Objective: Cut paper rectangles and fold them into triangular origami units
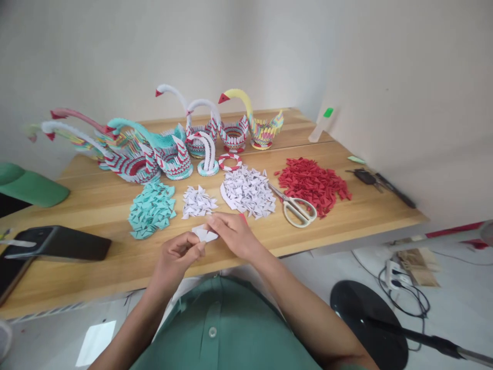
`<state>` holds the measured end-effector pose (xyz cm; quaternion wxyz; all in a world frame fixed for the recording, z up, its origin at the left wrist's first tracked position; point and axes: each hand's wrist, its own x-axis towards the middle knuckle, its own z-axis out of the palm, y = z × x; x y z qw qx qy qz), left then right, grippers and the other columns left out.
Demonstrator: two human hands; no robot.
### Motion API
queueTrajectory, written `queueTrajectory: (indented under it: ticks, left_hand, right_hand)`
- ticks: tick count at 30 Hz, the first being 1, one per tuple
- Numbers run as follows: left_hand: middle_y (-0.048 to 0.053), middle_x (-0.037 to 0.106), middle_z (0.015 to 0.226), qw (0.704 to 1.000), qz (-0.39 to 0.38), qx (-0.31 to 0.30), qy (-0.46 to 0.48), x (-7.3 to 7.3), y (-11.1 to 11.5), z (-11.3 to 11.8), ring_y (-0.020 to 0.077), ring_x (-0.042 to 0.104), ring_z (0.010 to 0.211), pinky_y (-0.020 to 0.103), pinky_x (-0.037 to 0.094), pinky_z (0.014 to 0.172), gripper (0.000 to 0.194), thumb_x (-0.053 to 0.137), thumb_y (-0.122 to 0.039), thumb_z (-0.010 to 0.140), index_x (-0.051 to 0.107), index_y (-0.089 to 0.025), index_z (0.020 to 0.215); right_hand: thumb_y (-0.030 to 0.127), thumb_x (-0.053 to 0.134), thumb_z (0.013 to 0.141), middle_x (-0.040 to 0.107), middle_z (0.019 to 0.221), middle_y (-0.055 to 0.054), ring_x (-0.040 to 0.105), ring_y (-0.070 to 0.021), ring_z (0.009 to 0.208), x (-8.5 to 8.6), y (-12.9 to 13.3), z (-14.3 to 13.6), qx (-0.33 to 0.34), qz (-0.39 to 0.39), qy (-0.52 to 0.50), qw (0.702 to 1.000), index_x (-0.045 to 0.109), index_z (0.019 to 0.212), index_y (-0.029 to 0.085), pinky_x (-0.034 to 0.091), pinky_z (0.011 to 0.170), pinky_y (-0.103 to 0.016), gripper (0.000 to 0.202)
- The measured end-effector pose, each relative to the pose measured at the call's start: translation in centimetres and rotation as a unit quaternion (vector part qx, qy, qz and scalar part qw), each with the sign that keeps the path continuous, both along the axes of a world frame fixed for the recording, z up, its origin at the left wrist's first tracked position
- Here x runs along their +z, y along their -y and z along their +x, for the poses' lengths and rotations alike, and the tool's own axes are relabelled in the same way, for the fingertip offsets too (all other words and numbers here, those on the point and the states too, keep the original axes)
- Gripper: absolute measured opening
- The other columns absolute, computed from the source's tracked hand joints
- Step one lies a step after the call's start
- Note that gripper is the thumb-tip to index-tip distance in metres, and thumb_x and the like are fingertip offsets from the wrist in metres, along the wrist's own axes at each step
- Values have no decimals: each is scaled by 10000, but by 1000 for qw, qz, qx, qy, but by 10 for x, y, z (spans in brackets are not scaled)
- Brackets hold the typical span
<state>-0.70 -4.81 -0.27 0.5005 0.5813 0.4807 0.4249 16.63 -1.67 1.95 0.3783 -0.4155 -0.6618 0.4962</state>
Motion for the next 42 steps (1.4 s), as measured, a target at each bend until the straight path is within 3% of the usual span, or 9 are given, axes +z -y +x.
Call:
queueTrajectory:
  ticks: [3,8,15,19,25,29,32,37,42]
  left_hand:
    - [-12,556,585,1000,23,20,3,2,-1,-6,117,475,573,228,382,576,209,628,-269,804,598,-165,625]
    - [5,623,627,999,10,33,32,5,-4,-9,127,533,605,239,425,622,175,647,-304,822,698,-162,735]
    - [35,682,676,971,-137,-67,186,4,-13,-7,109,570,528,245,443,592,279,662,-395,832,678,-135,732]
    - [9,670,617,974,-133,-30,182,6,-16,-5,93,556,500,220,427,558,225,708,-332,791,650,-143,685]
    - [-6,649,574,983,-119,-23,138,6,-18,-2,87,547,492,211,432,544,217,712,-311,776,641,-142,660]
    - [3,665,594,972,-151,-67,165,5,-27,0,97,564,499,218,446,545,219,700,-332,799,643,-141,710]
    - [2,661,590,959,-161,-75,219,4,-33,1,96,555,507,217,446,543,240,681,-341,827,623,-146,698]
    - [8,644,587,944,-169,-62,278,5,-37,6,111,562,559,205,441,514,233,688,-320,827,630,-144,685]
    - [13,638,597,944,-162,-51,282,3,-40,11,111,557,563,206,449,514,237,676,-308,838,632,-139,678]
  right_hand:
    - [440,473,950,640,794,-16,589,-139,727,6,3,3,19,5,-14,1000,645,870,184,452,670,-250,318]
    - [217,608,851,692,795,-4,635,-146,736,7,13,0,-38,51,27,998,653,837,201,479,685,-255,49]
    - [109,506,876,729,929,-34,664,-181,908,1,21,2,-58,210,99,971,692,970,227,494,811,-304,240]
    - [252,495,944,729,975,-49,677,-177,880,2,21,5,-59,94,57,992,656,1143,215,511,780,-288,259]
    - [268,541,908,544,598,34,475,-96,540,-1,14,-2,-75,44,82,993,609,713,173,359,514,-211,228]
    - [252,529,910,513,606,37,439,-93,556,-1,7,-3,-69,63,72,993,566,685,175,353,542,-215,241]
    - [360,506,943,561,660,11,506,-118,623,-4,0,-3,-48,-9,-21,999,583,720,175,405,605,-236,300]
    - [498,599,888,589,655,9,556,-125,587,-21,-4,-9,-32,-202,-258,944,619,790,173,452,618,-267,340]
    - [482,722,796,624,590,19,573,-125,525,-32,-6,-16,-63,-208,-303,928,663,773,175,447,567,-265,313]
